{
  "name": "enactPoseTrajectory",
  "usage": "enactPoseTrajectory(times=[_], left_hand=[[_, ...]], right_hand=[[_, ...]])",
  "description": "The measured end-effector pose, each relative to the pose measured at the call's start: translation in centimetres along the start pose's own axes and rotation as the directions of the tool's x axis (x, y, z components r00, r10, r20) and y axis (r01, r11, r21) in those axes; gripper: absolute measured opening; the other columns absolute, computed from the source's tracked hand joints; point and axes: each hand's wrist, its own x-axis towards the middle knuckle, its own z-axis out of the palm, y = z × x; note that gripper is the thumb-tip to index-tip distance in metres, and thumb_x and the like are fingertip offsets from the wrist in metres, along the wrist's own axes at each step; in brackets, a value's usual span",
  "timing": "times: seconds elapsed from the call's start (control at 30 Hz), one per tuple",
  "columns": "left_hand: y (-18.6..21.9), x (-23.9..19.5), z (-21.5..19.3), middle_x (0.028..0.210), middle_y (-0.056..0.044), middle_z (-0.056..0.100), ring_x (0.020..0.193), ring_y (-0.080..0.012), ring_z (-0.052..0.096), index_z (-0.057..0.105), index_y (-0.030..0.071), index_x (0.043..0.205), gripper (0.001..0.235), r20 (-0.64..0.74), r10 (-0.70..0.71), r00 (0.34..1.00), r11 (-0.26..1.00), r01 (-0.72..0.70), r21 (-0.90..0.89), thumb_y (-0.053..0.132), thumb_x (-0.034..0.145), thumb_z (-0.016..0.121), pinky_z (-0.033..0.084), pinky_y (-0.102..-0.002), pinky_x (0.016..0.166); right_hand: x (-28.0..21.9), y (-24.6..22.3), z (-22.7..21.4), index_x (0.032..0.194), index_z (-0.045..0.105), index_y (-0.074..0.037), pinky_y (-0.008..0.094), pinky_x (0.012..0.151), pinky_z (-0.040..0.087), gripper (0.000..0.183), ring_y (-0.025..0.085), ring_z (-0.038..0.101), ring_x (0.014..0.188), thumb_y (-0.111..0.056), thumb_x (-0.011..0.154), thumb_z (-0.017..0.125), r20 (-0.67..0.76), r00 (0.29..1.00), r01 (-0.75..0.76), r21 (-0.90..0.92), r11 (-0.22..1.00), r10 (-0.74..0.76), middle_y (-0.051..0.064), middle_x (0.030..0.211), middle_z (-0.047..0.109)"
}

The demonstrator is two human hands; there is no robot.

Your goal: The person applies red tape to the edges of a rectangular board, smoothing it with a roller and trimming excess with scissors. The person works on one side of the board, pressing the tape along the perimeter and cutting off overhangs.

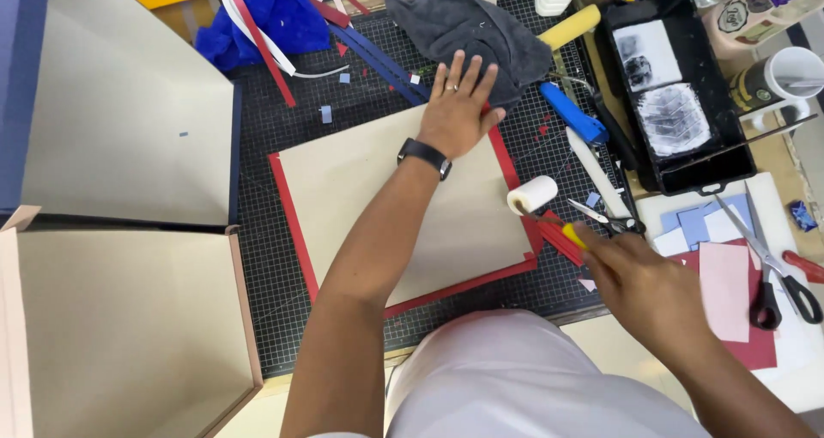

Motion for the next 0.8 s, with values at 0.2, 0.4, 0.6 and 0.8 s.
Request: enactPoseTrajectory(times=[0.2,0.4,0.6,0.8], left_hand=[[-2.5,3.6,0.5,0.134,0.002,0.071,0.132,-0.0243,0.062,0.054,0.037,0.144,0.062,0.255,-0.260,0.931,0.843,0.347,-0.411,0.074,0.101,0.031,0.041,-0.045,0.117],[-2.5,4.5,-7.0,0.137,-0.012,0.068,0.116,-0.0251,0.069,0.067,0.016,0.136,0.105,0.500,-0.164,0.850,0.525,0.504,-0.686,0.084,0.073,0.017,0.047,-0.042,0.102],[-2.8,4.3,-8.2,0.115,-0.018,0.077,0.116,-0.0300,0.068,0.063,0.020,0.142,0.119,0.564,-0.167,0.808,0.450,0.572,-0.686,0.090,0.061,0.011,0.043,-0.042,0.107],[-2.7,3.7,-9.7,0.109,-0.017,0.080,0.117,-0.0278,0.070,0.051,0.013,0.151,0.121,0.587,-0.188,0.788,0.343,0.612,-0.712,0.087,0.063,0.015,0.040,-0.042,0.112]], right_hand=[[8.0,-3.3,4.1,0.136,0.072,-0.027,0.043,0.063,0.061,0.033,0.033,0.077,0.080,-0.030,0.103,0.066,-0.179,0.982,-0.042,0.106,0.994,0.060,0.009,0.092,0.075],[8.5,-2.6,1.9,0.146,0.060,-0.029,0.046,0.046,0.053,0.045,0.031,0.071,0.070,-0.031,0.102,0.061,0.014,1.000,-0.025,0.152,0.988,0.023,0.007,0.097,0.074],[12.0,-1.7,3.3,0.143,0.066,-0.026,0.035,0.039,0.046,0.040,0.021,0.065,0.058,-0.026,0.103,0.065,-0.069,0.996,0.053,0.053,0.997,-0.050,0.004,0.084,0.071],[15.2,-3.1,3.0,0.145,0.063,-0.032,0.040,0.040,0.050,0.041,0.025,0.068,0.064,-0.036,0.105,0.057,0.003,0.999,-0.033,0.025,0.999,0.033,0.005,0.092,0.072]])
